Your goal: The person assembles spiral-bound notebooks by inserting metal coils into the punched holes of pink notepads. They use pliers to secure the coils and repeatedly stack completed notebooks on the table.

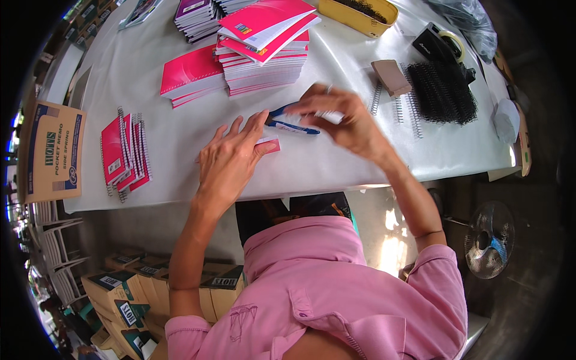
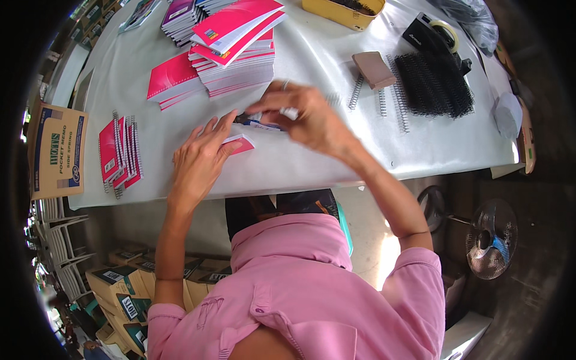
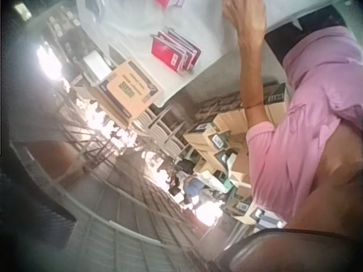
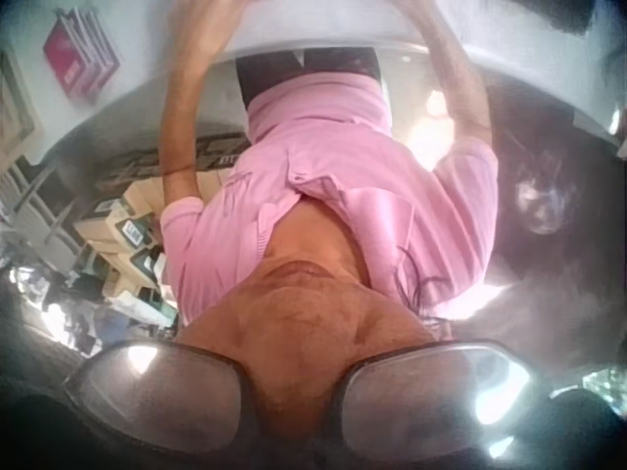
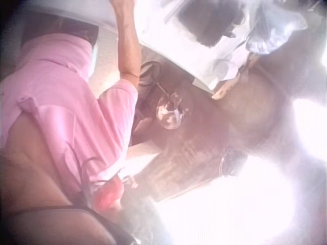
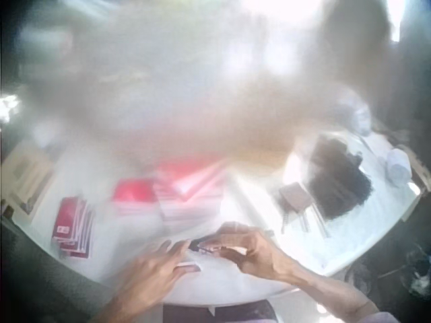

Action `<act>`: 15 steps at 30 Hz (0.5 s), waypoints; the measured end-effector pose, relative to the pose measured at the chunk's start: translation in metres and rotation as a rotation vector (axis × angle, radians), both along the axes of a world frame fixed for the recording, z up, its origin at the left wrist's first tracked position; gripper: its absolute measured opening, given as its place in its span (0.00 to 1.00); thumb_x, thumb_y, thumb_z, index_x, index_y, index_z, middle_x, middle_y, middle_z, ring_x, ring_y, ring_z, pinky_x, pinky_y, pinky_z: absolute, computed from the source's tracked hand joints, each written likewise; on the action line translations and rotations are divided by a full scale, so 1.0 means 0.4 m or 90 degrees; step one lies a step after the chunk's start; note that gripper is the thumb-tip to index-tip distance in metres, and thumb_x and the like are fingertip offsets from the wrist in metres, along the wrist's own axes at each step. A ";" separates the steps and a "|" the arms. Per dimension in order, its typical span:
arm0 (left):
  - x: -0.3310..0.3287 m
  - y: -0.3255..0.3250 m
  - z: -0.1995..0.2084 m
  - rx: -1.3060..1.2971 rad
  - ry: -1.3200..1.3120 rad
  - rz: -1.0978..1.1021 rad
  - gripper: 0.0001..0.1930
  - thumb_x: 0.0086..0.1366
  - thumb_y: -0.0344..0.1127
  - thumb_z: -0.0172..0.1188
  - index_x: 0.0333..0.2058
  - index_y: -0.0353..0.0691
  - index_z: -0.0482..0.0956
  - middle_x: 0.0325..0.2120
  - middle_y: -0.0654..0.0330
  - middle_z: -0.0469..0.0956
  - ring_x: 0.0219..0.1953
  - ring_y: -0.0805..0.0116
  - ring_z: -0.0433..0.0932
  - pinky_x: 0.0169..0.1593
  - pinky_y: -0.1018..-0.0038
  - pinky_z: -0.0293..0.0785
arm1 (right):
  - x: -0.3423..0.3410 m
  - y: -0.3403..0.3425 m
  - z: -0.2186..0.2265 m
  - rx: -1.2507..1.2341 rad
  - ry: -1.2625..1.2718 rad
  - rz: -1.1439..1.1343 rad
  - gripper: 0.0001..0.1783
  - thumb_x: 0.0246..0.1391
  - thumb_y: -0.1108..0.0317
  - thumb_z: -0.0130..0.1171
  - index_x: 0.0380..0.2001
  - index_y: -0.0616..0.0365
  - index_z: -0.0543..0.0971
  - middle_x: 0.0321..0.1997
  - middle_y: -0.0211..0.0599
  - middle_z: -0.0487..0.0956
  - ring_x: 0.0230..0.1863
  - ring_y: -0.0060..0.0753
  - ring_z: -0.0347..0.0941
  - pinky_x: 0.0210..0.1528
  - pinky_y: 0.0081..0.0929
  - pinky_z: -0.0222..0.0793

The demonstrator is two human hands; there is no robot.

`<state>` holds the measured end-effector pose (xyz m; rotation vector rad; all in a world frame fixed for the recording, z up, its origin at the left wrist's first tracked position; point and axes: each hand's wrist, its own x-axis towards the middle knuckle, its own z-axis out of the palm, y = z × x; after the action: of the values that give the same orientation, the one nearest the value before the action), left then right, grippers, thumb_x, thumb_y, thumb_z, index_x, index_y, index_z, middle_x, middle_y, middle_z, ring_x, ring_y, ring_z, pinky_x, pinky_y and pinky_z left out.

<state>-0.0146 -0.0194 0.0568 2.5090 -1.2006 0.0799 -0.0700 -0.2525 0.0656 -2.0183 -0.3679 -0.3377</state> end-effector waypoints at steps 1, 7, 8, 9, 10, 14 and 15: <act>0.001 0.000 0.000 0.000 0.006 -0.001 0.29 0.66 0.47 0.59 0.65 0.49 0.67 0.46 0.47 0.81 0.57 0.47 0.76 0.60 0.54 0.70 | -0.008 0.032 -0.008 0.015 0.049 -0.001 0.21 0.44 0.88 0.63 0.42 0.56 0.85 0.38 0.37 0.80 0.40 0.37 0.77 0.45 0.34 0.76; 0.010 0.001 -0.013 -0.004 -0.050 -0.023 0.30 0.65 0.51 0.59 0.60 0.40 0.71 0.45 0.51 0.82 0.52 0.46 0.79 0.54 0.55 0.74 | 0.000 0.040 -0.048 0.075 0.101 0.021 0.19 0.45 0.87 0.65 0.40 0.56 0.86 0.41 0.35 0.80 0.44 0.34 0.77 0.49 0.30 0.74; 0.012 0.001 -0.016 -0.004 -0.052 -0.020 0.30 0.65 0.51 0.59 0.60 0.40 0.71 0.45 0.51 0.82 0.52 0.46 0.79 0.54 0.55 0.75 | 0.001 0.044 -0.050 0.088 0.091 0.018 0.19 0.45 0.87 0.65 0.40 0.56 0.86 0.39 0.35 0.80 0.43 0.35 0.77 0.47 0.31 0.74; 0.013 0.000 -0.017 -0.003 -0.054 -0.017 0.30 0.65 0.52 0.59 0.60 0.41 0.71 0.45 0.51 0.82 0.52 0.46 0.79 0.54 0.54 0.75 | 0.001 0.053 -0.051 0.101 0.082 0.015 0.19 0.44 0.87 0.65 0.39 0.56 0.86 0.38 0.35 0.80 0.41 0.36 0.76 0.46 0.31 0.74; 0.013 0.000 -0.019 -0.003 -0.056 -0.014 0.30 0.64 0.52 0.59 0.60 0.41 0.71 0.45 0.52 0.82 0.52 0.46 0.79 0.54 0.54 0.75 | 0.001 0.058 -0.053 0.114 0.072 0.011 0.19 0.43 0.87 0.65 0.39 0.56 0.86 0.37 0.35 0.79 0.40 0.37 0.76 0.44 0.32 0.74; 0.013 -0.001 -0.015 -0.005 -0.040 -0.018 0.30 0.65 0.52 0.59 0.61 0.42 0.71 0.46 0.52 0.82 0.52 0.45 0.79 0.54 0.54 0.75 | 0.000 0.057 -0.059 0.107 0.070 0.032 0.20 0.44 0.87 0.64 0.40 0.55 0.85 0.37 0.36 0.79 0.40 0.37 0.76 0.43 0.32 0.74; 0.013 -0.001 -0.015 -0.006 -0.038 -0.022 0.30 0.65 0.52 0.59 0.61 0.42 0.71 0.47 0.52 0.82 0.52 0.45 0.79 0.54 0.54 0.74 | 0.002 0.047 -0.063 0.093 0.078 0.049 0.20 0.44 0.87 0.63 0.41 0.55 0.85 0.36 0.36 0.79 0.40 0.37 0.76 0.43 0.32 0.74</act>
<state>-0.0094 -0.0199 0.0508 2.4929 -1.2636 0.1530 -0.0691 -0.2338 0.0403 -1.8668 -0.3335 -0.1876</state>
